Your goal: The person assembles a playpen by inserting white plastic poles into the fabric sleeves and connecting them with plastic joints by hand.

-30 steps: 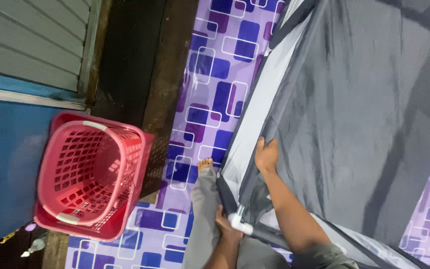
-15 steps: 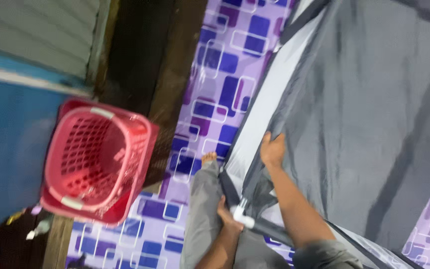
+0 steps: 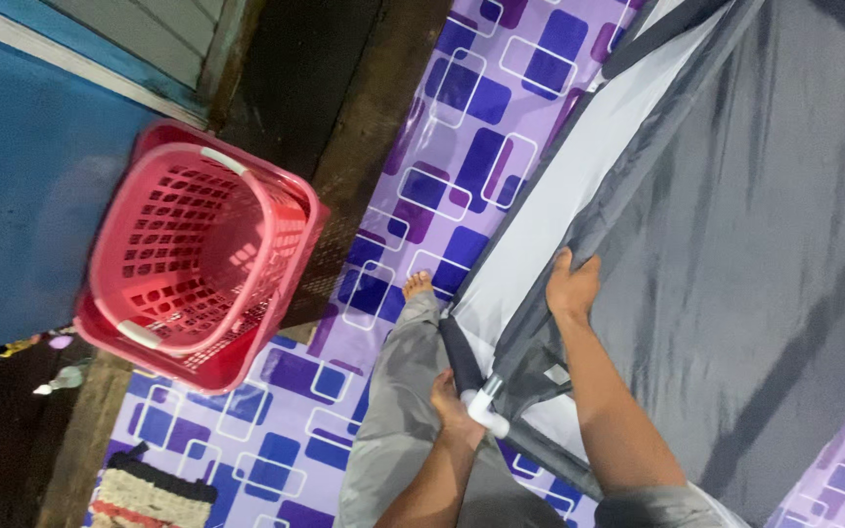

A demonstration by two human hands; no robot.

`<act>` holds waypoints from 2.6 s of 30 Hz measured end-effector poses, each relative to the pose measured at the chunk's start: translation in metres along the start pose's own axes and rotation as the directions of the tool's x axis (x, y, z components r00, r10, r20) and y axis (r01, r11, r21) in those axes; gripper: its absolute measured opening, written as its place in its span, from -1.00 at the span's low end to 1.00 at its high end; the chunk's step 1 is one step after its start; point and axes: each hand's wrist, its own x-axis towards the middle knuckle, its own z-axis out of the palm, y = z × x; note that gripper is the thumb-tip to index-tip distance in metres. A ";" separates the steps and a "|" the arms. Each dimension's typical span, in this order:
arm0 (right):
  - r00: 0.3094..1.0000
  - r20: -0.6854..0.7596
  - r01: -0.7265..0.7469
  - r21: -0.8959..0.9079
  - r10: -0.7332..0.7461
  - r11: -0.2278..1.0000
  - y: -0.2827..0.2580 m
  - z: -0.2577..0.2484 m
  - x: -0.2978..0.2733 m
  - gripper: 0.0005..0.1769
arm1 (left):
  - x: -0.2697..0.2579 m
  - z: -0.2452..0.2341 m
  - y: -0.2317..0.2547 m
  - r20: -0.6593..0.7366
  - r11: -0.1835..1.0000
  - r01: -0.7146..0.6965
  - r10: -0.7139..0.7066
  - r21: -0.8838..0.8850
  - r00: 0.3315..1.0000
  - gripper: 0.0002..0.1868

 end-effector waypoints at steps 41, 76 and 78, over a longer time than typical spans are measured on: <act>0.957 0.212 -0.182 -0.087 0.197 0.979 0.003 -0.031 -0.100 -0.41 | 0.017 -0.087 0.034 0.137 0.261 -0.118 -0.057 0.958 0.989 -0.62; -0.025 -0.083 -0.920 0.391 0.996 0.009 -0.027 -0.055 -0.307 -0.40 | 0.057 0.389 0.172 0.638 -0.872 -0.489 -0.395 -0.033 0.661 -0.54; -0.112 -0.069 -0.904 0.421 0.991 -0.073 -0.021 -0.059 -0.307 -0.39 | 0.058 0.425 0.125 0.621 -0.849 -0.521 -0.457 -0.090 0.637 -0.47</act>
